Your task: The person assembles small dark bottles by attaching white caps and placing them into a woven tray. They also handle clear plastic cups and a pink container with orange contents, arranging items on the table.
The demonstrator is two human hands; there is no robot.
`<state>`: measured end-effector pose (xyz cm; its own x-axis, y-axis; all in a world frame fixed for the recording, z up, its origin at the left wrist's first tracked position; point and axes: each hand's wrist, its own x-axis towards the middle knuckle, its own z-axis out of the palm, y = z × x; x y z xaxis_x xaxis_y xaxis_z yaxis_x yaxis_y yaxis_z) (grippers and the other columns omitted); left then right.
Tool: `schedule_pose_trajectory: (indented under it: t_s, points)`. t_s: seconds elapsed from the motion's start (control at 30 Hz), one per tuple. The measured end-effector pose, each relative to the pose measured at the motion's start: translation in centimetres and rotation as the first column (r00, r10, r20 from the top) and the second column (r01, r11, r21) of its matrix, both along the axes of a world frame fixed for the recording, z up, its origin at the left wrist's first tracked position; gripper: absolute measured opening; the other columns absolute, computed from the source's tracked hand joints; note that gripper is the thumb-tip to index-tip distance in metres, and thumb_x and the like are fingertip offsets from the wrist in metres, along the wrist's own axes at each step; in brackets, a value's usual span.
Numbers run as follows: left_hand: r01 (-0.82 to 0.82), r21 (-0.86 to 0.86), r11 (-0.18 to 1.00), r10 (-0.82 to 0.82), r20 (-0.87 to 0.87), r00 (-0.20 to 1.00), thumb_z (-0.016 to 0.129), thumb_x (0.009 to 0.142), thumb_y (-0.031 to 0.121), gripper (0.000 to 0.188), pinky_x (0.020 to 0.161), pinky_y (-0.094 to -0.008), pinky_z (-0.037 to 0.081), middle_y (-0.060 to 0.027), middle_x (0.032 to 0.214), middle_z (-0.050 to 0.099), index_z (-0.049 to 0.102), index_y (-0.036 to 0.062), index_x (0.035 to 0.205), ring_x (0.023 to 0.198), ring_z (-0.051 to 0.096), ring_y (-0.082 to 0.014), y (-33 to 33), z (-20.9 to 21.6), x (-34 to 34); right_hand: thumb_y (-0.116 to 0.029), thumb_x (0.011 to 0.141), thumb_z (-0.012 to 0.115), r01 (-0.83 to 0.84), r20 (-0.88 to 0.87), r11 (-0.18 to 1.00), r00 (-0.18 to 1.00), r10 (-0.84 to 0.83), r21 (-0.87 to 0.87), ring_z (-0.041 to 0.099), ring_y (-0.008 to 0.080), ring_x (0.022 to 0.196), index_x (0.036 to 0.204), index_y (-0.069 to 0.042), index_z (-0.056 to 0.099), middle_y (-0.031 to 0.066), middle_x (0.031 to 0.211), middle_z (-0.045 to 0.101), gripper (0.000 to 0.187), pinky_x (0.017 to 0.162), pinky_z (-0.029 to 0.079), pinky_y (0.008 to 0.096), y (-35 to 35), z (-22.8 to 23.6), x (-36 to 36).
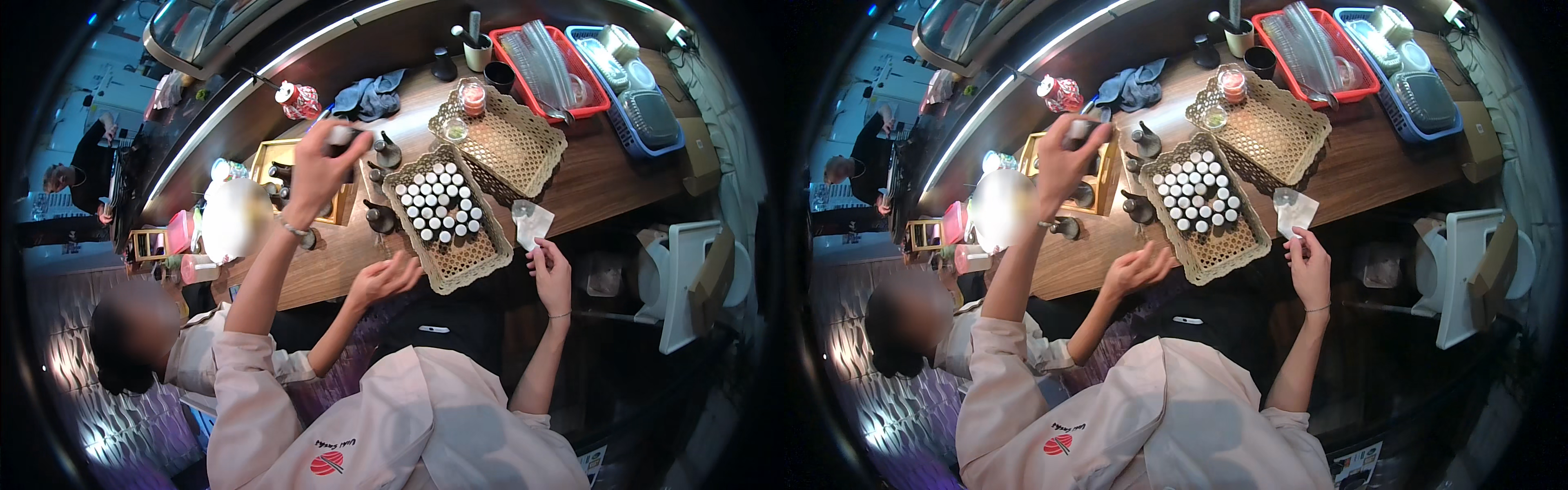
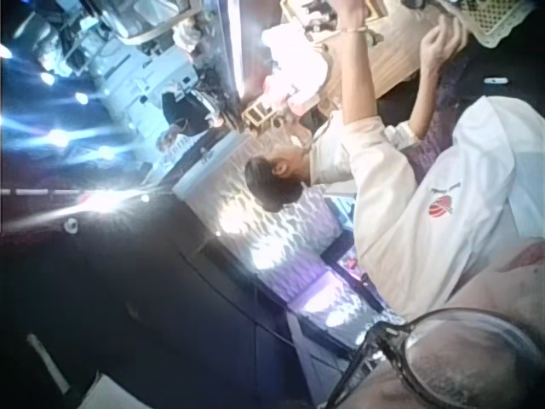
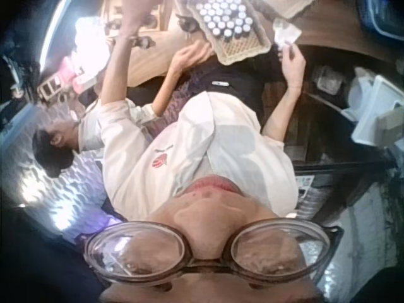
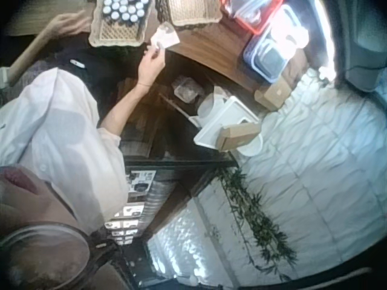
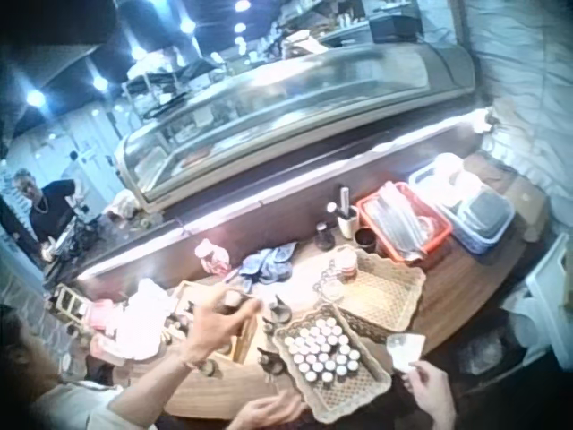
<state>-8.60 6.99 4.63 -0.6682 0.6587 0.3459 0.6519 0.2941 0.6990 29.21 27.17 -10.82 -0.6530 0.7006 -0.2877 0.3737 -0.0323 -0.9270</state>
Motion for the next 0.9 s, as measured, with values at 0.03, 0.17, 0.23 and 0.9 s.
schedule_pose_trajectory:
  t_s: [0.03, 0.17, 0.23, 0.9]
  points:
    - [0.066, -0.007, 0.998, -0.066, -0.143, 0.988, 0.085, 0.089, 0.027, 0.029, 0.064, -0.0243, 0.051, -0.0033, 0.086, 0.069, 0.071, 0.0035, 0.100, 0.074, 0.064, -0.0092, 1.6, 0.2, 1.5, -0.016, 0.106, 0.058, 0.011, 0.029, 1.000, 1.000, -0.011, 0.001, 0.064, 0.0085, 0.079, 0.130, 0.000, 0.064, 0.0043, 0.094, 0.070, 0.029, 0.070, 0.054, 0.0243, -0.2, 0.3, 0.5]
    - [0.414, -0.031, 0.910, -0.414, -0.120, 0.902, 0.089, 0.080, 0.028, 0.034, 0.068, -0.0369, 0.052, -0.0098, 0.089, 0.064, 0.069, 0.0059, 0.096, 0.081, 0.066, -0.0232, 6.3, -2.9, 8.5, -0.015, 0.106, 0.058, 0.057, 0.027, 0.998, 0.998, -0.057, -0.001, 0.064, 0.0091, 0.078, 0.127, 0.001, 0.065, 0.0052, 0.091, 0.071, 0.028, 0.071, 0.054, 0.0260, -0.5, 0.7, 1.5]
    - [0.549, -0.174, 0.818, -0.572, -0.136, 0.809, 0.084, 0.084, 0.039, 0.039, 0.069, -0.0415, 0.054, -0.0121, 0.094, 0.062, 0.068, 0.0066, 0.098, 0.084, 0.066, -0.0322, 6.8, -6.2, 12.1, -0.015, 0.105, 0.058, 0.077, 0.031, 0.997, 0.997, -0.077, -0.001, 0.065, 0.0096, 0.077, 0.126, 0.001, 0.066, 0.0056, 0.090, 0.072, 0.027, 0.071, 0.054, 0.0268, -0.8, 0.7, 2.1]
    - [0.447, -0.630, 0.636, -0.756, -0.391, 0.525, 0.062, 0.090, 0.021, 0.031, 0.062, -0.0293, 0.057, -0.0117, 0.121, 0.057, 0.062, 0.0069, 0.117, 0.104, 0.058, -0.0224, 2.5, -24.0, 16.8, -0.027, 0.103, 0.064, -0.147, 0.258, 0.989, 0.955, 0.144, -0.008, 0.070, 0.0168, 0.076, 0.129, 0.001, 0.064, 0.0125, 0.089, 0.074, 0.039, 0.071, 0.055, 0.0328, -0.5, -1.1, 1.1]
